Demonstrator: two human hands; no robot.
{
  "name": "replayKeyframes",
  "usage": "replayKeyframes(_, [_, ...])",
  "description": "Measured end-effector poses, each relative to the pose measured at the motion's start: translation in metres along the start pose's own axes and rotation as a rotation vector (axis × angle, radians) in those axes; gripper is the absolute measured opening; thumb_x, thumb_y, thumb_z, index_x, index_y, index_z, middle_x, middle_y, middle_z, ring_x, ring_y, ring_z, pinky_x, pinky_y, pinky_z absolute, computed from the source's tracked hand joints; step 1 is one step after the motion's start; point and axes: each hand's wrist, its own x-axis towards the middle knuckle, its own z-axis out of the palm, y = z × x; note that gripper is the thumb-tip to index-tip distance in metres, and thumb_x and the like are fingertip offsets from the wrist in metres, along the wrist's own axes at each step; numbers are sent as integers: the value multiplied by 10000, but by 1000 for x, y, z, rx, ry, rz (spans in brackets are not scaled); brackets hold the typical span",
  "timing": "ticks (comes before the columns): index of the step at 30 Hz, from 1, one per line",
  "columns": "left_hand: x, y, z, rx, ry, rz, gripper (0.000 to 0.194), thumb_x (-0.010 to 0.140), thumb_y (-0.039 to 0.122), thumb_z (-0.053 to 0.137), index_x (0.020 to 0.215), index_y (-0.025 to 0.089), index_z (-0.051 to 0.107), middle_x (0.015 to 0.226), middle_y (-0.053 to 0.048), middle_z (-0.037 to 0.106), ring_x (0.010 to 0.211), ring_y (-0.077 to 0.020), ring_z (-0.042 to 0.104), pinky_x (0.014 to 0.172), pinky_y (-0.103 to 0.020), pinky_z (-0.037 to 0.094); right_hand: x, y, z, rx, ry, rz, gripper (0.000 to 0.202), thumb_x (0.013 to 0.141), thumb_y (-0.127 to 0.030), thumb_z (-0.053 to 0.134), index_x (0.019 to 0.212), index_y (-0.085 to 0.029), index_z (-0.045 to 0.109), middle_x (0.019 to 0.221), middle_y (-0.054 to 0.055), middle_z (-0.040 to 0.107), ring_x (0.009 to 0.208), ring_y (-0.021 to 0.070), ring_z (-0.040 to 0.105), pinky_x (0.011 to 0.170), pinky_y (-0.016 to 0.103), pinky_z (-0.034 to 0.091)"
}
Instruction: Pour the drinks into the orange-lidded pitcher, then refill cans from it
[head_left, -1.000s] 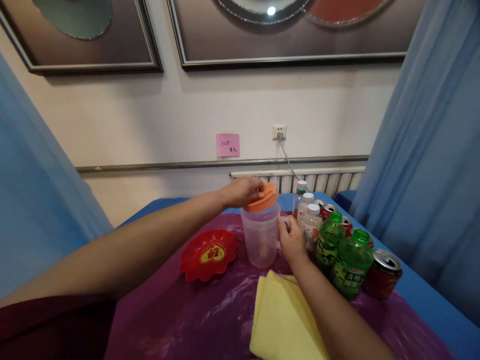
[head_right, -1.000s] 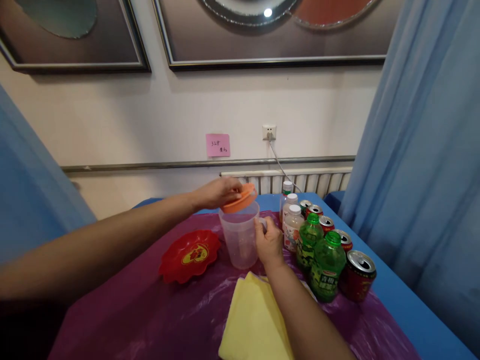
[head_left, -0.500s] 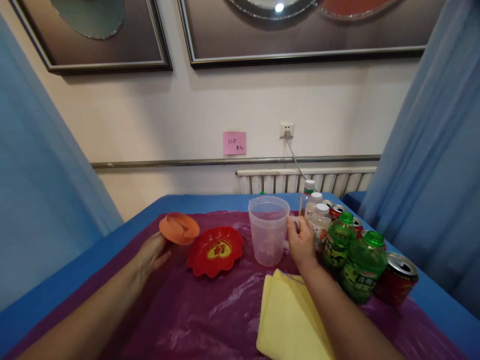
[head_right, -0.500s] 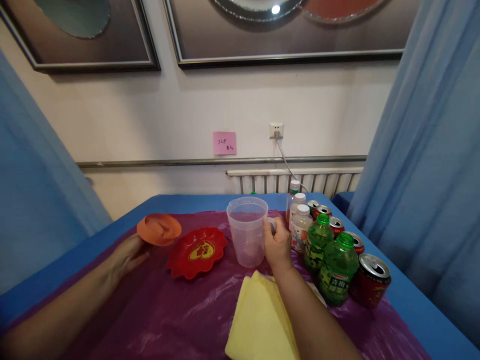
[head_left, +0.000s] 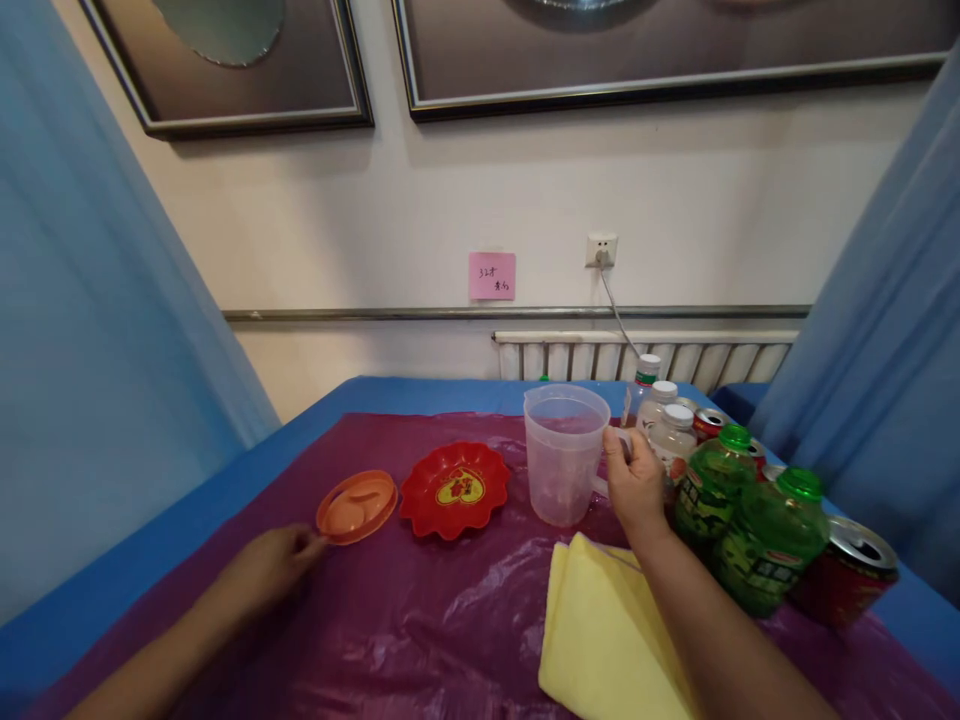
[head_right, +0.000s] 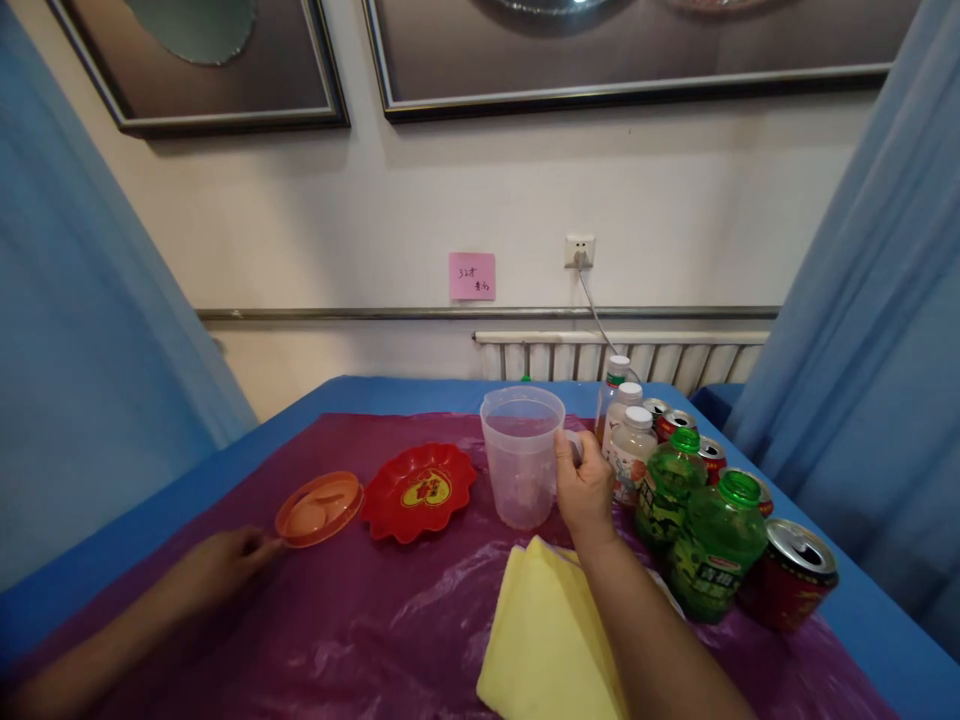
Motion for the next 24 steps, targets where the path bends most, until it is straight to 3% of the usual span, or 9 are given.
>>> replayKeyframes(2, [-12, 22, 20, -92, -66, 23, 354, 797, 518, 627, 923, 190, 670, 562, 5, 647, 450, -174, 576, 421, -237, 399, 0, 0, -1, 0, 6, -8, 437, 937, -611, 504, 718, -234, 468, 606, -50, 469, 601, 147, 425, 610, 268, 340])
replayKeyframes(4, [-19, 50, 45, -192, -120, -7, 595, 835, 556, 585, 1275, 158, 549, 614, 2, 677, 424, -176, 574, 402, -244, 408, 0, 0, -1, 4, 10, -16, 434, 937, -608, 504, 720, -234, 470, 615, -46, 473, 618, 151, 432, 629, 272, 347])
replayKeyframes(6, [-19, 75, 67, -182, -149, -52, 612, 879, 546, 542, 1328, 136, 478, 609, 5, 674, 377, -159, 544, 370, -226, 382, 0, 0, -1, 10, 5, -13, 429, 938, -608, 505, 731, -233, 482, 623, -42, 486, 627, 154, 442, 637, 275, 351])
replayKeyframes(9, [-12, 95, 85, -143, -112, -21, 450, 915, 487, 518, 1206, 144, 535, 590, 23, 638, 359, -137, 525, 362, -208, 369, -1, 1, -1, 14, -5, 7, 427, 936, -612, 506, 744, -231, 495, 627, -39, 500, 616, 155, 448, 625, 275, 347])
replayKeyframes(13, [-6, 95, 87, -110, -30, 67, 302, 873, 366, 580, 1103, 169, 595, 622, 14, 646, 476, -176, 617, 450, -240, 435, -1, -1, -2, 2, 0, 12, 437, 936, -610, 506, 713, -237, 457, 600, -51, 469, 595, 147, 419, 604, 269, 330])
replayKeyframes(18, [-7, 98, 74, -36, 104, 157, 168, 823, 278, 557, 944, 198, 640, 707, -5, 676, 712, -242, 693, 621, -288, 474, -1, -5, -4, -7, 1, -14, 417, 944, -586, 506, 719, -236, 472, 595, -47, 477, 627, 155, 435, 620, 272, 330])
replayKeyframes(21, [-8, 102, 66, 4, 154, 205, 183, 807, 343, 562, 893, 214, 659, 654, 24, 631, 673, -240, 655, 627, -297, 440, -1, -6, -5, -6, -3, -12, 415, 948, -583, 504, 723, -234, 487, 599, -42, 484, 638, 158, 445, 624, 274, 332])
replayKeyframes(24, [-9, 104, 62, 15, 185, 230, 298, 803, 377, 551, 998, 194, 681, 611, 32, 596, 608, -218, 614, 584, -288, 405, -2, -6, -5, -7, -4, -11, 421, 946, -595, 503, 733, -231, 498, 603, -40, 490, 636, 158, 444, 625, 274, 338])
